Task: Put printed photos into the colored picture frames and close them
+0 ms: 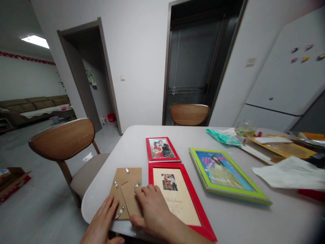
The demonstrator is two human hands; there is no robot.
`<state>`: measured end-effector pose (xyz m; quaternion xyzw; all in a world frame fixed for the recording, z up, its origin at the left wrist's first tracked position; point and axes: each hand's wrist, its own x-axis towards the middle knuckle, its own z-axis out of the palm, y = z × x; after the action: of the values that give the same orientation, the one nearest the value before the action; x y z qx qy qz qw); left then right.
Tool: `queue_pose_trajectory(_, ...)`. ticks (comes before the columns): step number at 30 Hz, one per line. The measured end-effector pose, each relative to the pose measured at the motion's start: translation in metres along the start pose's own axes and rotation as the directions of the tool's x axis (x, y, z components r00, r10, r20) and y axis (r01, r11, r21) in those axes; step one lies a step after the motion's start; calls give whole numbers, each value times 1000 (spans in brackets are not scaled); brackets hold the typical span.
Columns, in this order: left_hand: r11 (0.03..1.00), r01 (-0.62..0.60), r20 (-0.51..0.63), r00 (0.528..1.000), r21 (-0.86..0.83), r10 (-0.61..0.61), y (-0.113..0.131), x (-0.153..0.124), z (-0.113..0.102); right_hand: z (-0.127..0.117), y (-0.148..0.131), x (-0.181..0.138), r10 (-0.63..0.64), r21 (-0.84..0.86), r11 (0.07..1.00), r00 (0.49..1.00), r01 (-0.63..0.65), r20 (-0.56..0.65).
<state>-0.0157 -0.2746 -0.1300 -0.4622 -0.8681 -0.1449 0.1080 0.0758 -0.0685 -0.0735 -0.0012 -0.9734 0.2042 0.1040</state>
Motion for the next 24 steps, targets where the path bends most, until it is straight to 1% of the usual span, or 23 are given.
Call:
queue_pose_trajectory(2, 998, -66, -56, 996, -3, 66, -8, -6, 4, 12, -11, 6, -13, -11, 1000, 999, 13, 29)
queue_pose_trajectory(5, 996, -90, -147, 985, -1, 89, -20, -8, 5, 23, -15, 11, -10, 51, 999, 1000, 9, 19)
queue_pose_trajectory(7, 995, -104, -191, 976, -1, 102, -23, -6, 3, 22, -15, 10, -9, 149, 989, 1000, 10, -10)
queue_pose_trajectory(9, 991, -130, -224, 966, 9, 129, -20, -1, -1, 14, -16, 7, -16, 251, 968, 999, 28, -48)
queue_pose_trajectory(12, 987, -151, -256, 954, 45, 158, 1, 10, -10, -9, -11, -3, -32, 338, 939, 993, 69, -113)
queue_pose_trajectory(15, 982, -187, -259, 947, 36, 189, 36, 25, -12, -32, 7, -23, -11, 324, 944, 990, 56, -141)
queue_pose_trajectory(17, 976, -216, -228, 950, 11, 213, 62, 36, -8, -42, 26, -41, 40, 280, 960, 992, -4, -122)
queue_pose_trajectory(20, 966, -257, -137, 958, -31, 251, 93, 52, 4, -48, 55, -66, 153, 213, 968, 985, -133, -81)
queue_pose_trajectory(22, 959, -276, -84, 959, -64, 270, 106, 61, 14, -48, 70, -78, 224, 179, 961, 973, -209, -64)
queue_pose_trajectory(24, 954, -282, -66, 959, -100, 276, 112, 67, 24, -47, 79, -85, 268, 155, 954, 962, -256, -59)
